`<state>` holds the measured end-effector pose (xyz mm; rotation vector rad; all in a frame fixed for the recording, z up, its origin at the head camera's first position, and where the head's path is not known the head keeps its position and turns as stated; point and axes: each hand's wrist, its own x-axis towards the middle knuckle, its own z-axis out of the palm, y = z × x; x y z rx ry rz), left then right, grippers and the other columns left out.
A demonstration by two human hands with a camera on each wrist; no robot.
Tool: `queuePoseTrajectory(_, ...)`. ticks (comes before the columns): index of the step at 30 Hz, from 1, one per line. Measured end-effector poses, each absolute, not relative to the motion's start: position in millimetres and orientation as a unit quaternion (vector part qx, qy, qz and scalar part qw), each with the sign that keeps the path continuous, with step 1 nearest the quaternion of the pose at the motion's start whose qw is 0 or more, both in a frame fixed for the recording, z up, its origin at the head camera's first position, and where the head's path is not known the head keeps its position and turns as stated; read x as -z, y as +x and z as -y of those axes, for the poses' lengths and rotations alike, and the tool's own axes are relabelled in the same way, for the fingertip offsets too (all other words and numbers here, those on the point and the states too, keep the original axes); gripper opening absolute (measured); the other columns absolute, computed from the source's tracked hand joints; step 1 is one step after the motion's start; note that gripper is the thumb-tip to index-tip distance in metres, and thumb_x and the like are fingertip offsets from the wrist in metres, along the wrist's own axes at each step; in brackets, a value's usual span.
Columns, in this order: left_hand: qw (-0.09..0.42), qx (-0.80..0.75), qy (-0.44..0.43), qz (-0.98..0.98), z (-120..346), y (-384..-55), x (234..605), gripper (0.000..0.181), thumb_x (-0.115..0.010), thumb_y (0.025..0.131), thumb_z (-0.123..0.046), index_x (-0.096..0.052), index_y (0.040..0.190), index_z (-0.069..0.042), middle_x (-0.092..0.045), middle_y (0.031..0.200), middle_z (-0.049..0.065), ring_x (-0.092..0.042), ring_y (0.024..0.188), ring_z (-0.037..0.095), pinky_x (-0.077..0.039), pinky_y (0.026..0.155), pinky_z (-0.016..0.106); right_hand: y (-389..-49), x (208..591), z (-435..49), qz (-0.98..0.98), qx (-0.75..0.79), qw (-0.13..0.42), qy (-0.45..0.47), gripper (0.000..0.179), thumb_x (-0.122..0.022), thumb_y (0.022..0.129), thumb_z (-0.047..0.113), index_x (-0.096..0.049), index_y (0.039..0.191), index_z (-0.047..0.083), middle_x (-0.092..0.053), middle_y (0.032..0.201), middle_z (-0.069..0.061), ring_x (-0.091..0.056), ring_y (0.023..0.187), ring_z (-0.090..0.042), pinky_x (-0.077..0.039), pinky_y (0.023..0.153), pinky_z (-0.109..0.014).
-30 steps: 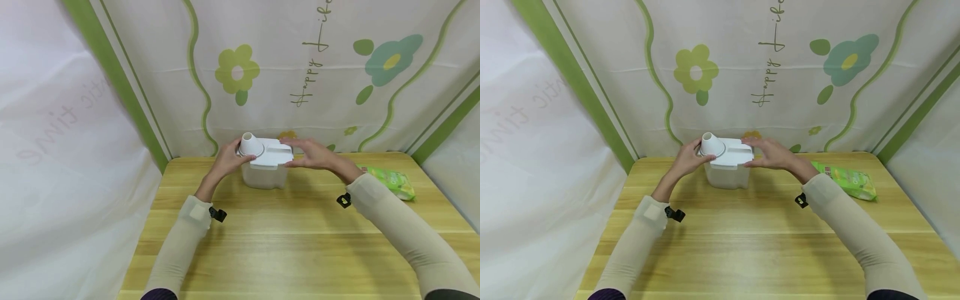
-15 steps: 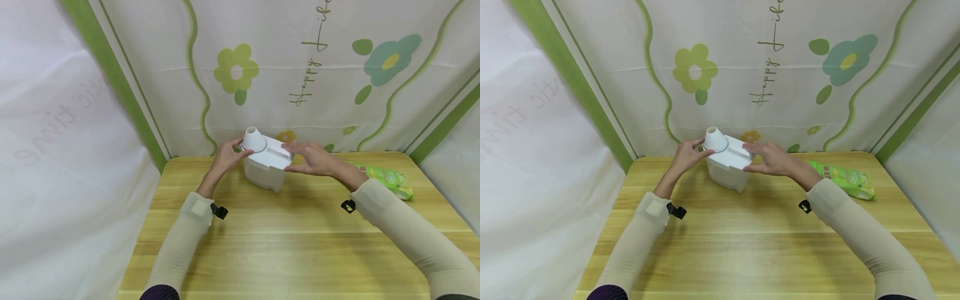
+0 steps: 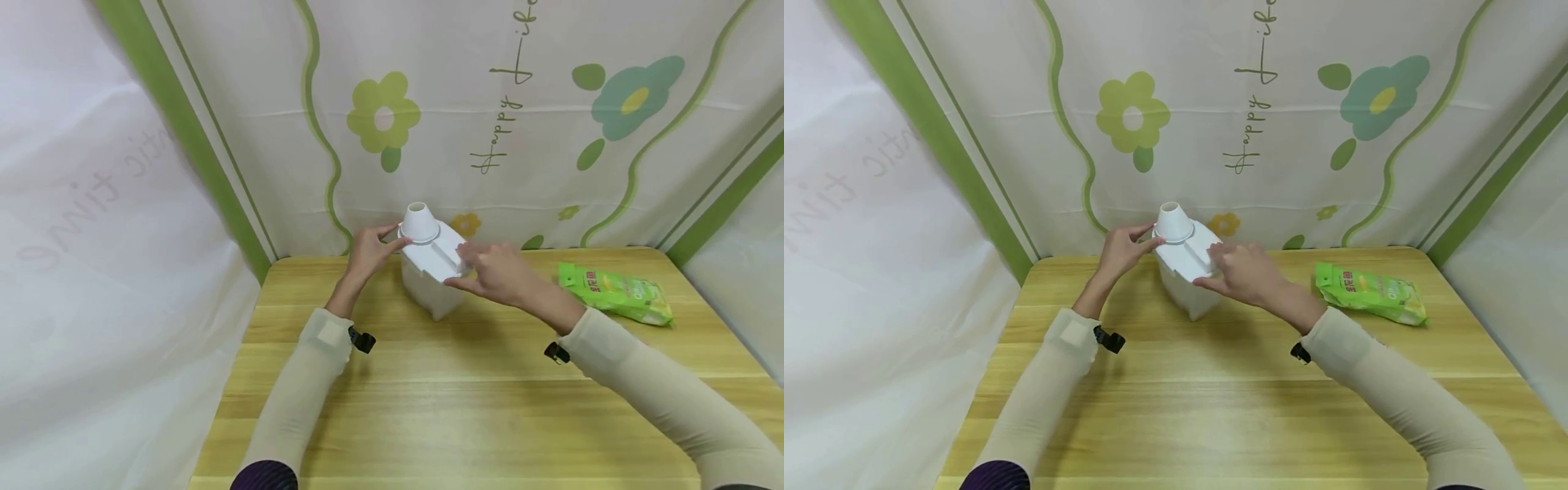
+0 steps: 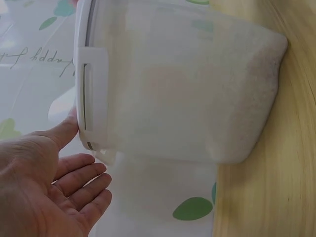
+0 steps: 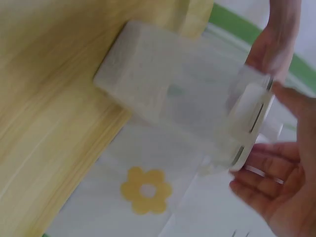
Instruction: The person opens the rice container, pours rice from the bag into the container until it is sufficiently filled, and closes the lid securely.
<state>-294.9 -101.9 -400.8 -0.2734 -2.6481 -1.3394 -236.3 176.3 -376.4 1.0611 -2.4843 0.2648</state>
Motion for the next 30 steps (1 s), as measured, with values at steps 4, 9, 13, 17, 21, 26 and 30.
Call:
queuePoseTrajectory(4, 0.092, 0.460, -0.091, 0.879, 101.8, -297.6, 402.7, 0.052, -0.085, 0.091, -0.041, -0.075, 0.133, -0.011, -0.070, 0.136, 0.011, -0.062, 0.080, 0.015, -0.045, 0.064, 0.026, -226.1, 378.6, -161.9, 0.893, -0.078, 0.249, 0.368, 0.056, -0.087, 0.084, 0.051, -0.068, 0.087, -0.001, -0.071, 0.074, -0.013, -0.056, 0.050, -0.020, -0.042, 0.042, -0.035)
queuePoseTrajectory(9, 0.095, 0.478, -0.086, 0.869, 100.3, -299.1, 403.4, 0.048, -0.084, 0.092, -0.041, -0.078, 0.127, -0.009, -0.074, 0.129, 0.010, -0.069, 0.124, 0.027, -0.058, 0.096, 0.042, -223.0, 382.3, -154.1, 0.893, -0.077, 0.261, 0.357, 0.055, -0.087, 0.084, 0.050, -0.062, 0.080, 0.002, -0.063, 0.066, -0.009, -0.050, 0.048, -0.018, -0.040, 0.041, -0.033)
queuePoseTrajectory(13, 0.083, 0.450, -0.091, 0.884, 98.2, -296.6, 401.3, 0.050, -0.080, 0.095, -0.042, -0.076, 0.131, -0.008, -0.073, 0.133, 0.011, -0.070, 0.122, 0.027, -0.058, 0.096, 0.042, -231.1, 376.9, -162.8, 0.893, -0.111, 0.220, 0.376, 0.050, -0.087, 0.084, 0.047, -0.068, 0.089, 0.001, -0.068, 0.072, -0.009, -0.057, 0.053, -0.020, -0.045, 0.045, -0.036)
queuePoseTrajectory(17, 0.064, 0.391, -0.110, 0.912, 96.5, -289.1, 394.4, 0.061, -0.075, 0.099, -0.044, -0.065, 0.144, -0.004, -0.078, 0.109, 0.019, -0.067, 0.081, 0.022, -0.056, 0.078, 0.041, -245.7, 365.8, -181.1, 0.905, -0.140, 0.112, 0.387, 0.065, -0.086, 0.087, 0.045, -0.071, 0.128, -0.004, -0.074, 0.123, -0.021, -0.074, 0.103, -0.039, -0.062, 0.081, -0.053)
queuePoseTrajectory(21, 0.045, 0.351, -0.138, 0.925, 94.6, -274.8, 385.8, 0.072, -0.073, 0.099, -0.049, -0.056, 0.152, -0.004, -0.074, 0.104, 0.018, -0.066, 0.085, 0.022, -0.058, 0.085, 0.044, -263.4, 361.9, -198.1, 0.907, -0.162, 0.013, 0.388, 0.091, -0.086, 0.089, 0.044, -0.047, 0.156, -0.004, -0.046, 0.161, -0.025, -0.047, 0.145, -0.047, -0.044, 0.113, -0.063)
queuePoseTrajectory(26, 0.015, 0.321, -0.179, 0.930, 87.6, -253.2, 378.0, 0.086, -0.072, 0.097, -0.058, -0.043, 0.162, -0.009, -0.050, 0.161, 0.013, -0.050, 0.146, 0.034, -0.046, 0.116, 0.052, -278.7, 365.5, -206.6, 0.891, -0.182, -0.030, 0.414, 0.094, -0.084, 0.091, 0.046, -0.041, 0.161, 0.000, -0.038, 0.167, -0.020, -0.039, 0.152, -0.044, -0.037, 0.119, -0.064)
queuePoseTrajectory(30, -0.008, 0.289, -0.184, 0.940, 80.3, -242.0, 377.6, 0.105, -0.069, 0.096, -0.064, -0.024, 0.168, -0.003, -0.022, 0.174, 0.018, -0.025, 0.160, 0.035, -0.035, 0.123, 0.058, -283.7, 370.2, -206.7, 0.881, -0.189, -0.037, 0.432, 0.087, -0.081, 0.093, 0.046, -0.045, 0.159, 0.002, -0.037, 0.169, -0.015, -0.045, 0.148, -0.044, -0.041, 0.117, -0.063)
